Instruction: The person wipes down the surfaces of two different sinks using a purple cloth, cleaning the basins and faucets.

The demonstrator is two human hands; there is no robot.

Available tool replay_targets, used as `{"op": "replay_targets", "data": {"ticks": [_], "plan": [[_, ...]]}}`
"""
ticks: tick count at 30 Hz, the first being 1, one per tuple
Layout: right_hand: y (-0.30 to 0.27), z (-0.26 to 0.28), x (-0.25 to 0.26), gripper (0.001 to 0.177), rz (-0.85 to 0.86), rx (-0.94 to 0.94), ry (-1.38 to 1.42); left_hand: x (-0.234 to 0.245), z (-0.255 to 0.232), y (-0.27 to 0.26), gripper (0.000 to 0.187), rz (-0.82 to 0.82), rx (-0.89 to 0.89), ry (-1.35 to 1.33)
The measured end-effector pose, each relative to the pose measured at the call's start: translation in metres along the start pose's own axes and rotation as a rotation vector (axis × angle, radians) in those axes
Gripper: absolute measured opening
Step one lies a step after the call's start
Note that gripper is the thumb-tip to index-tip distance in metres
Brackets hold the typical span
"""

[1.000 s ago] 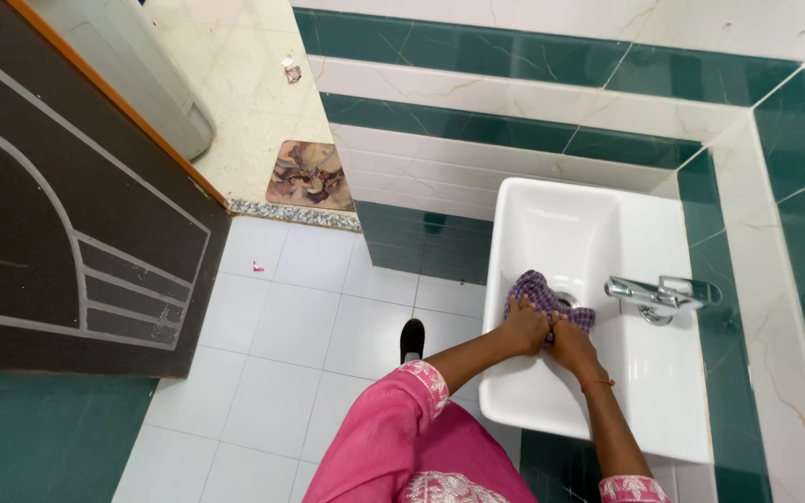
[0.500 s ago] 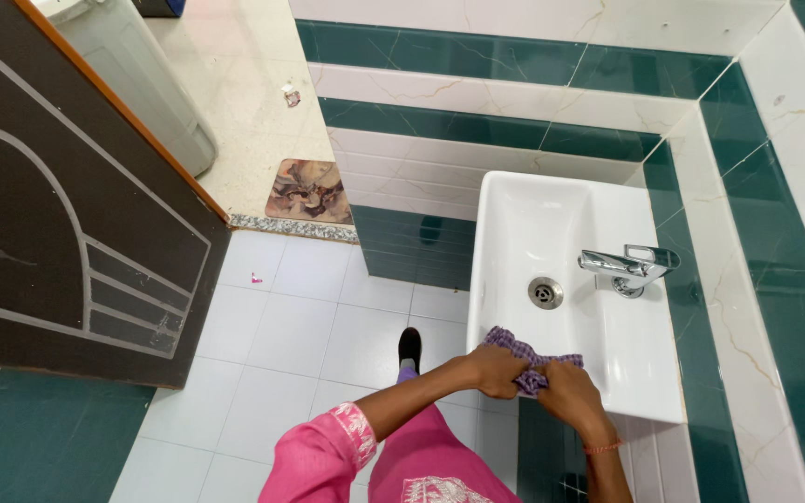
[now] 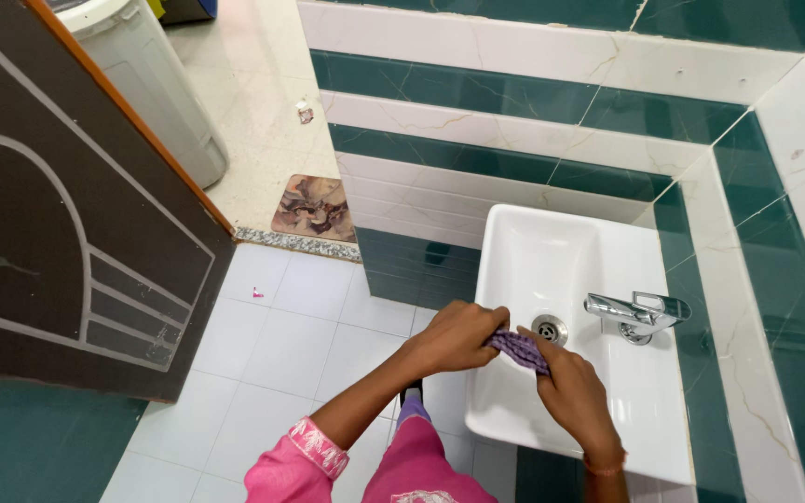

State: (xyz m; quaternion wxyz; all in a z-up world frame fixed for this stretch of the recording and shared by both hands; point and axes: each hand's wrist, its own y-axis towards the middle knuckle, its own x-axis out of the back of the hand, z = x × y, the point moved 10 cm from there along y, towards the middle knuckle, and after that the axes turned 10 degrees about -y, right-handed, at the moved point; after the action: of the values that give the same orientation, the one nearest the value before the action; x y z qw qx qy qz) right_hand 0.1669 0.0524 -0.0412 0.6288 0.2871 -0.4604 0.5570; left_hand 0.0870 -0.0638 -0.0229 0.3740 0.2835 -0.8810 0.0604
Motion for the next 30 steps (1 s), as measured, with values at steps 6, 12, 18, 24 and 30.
{"op": "replay_targets", "data": {"ticks": [6, 12, 18, 24, 30], "plan": [[0.092, 0.015, 0.055, 0.078, -0.816, 0.178, -0.077, 0.035, 0.032, 0.103, 0.060, -0.557, -0.261, 0.142], [0.232, -0.071, -0.017, 0.091, -0.794, -0.161, -0.264, -0.043, 0.156, 0.222, 0.064, -0.444, -0.155, 0.308], [0.249, -0.135, -0.097, 0.081, -0.569, -0.023, -0.349, -0.160, 0.212, 0.252, 0.050, 0.015, 0.197, 0.432], [0.227, -0.151, -0.119, 0.068, -0.368, -0.057, -0.616, -0.196, 0.190, 0.228, 0.060, 0.224, 0.122, 0.715], [0.181, -0.171, -0.156, 0.066, -0.023, -0.137, -0.652, -0.229, 0.163, 0.176, 0.071, 0.317, 0.122, 0.663]]}}
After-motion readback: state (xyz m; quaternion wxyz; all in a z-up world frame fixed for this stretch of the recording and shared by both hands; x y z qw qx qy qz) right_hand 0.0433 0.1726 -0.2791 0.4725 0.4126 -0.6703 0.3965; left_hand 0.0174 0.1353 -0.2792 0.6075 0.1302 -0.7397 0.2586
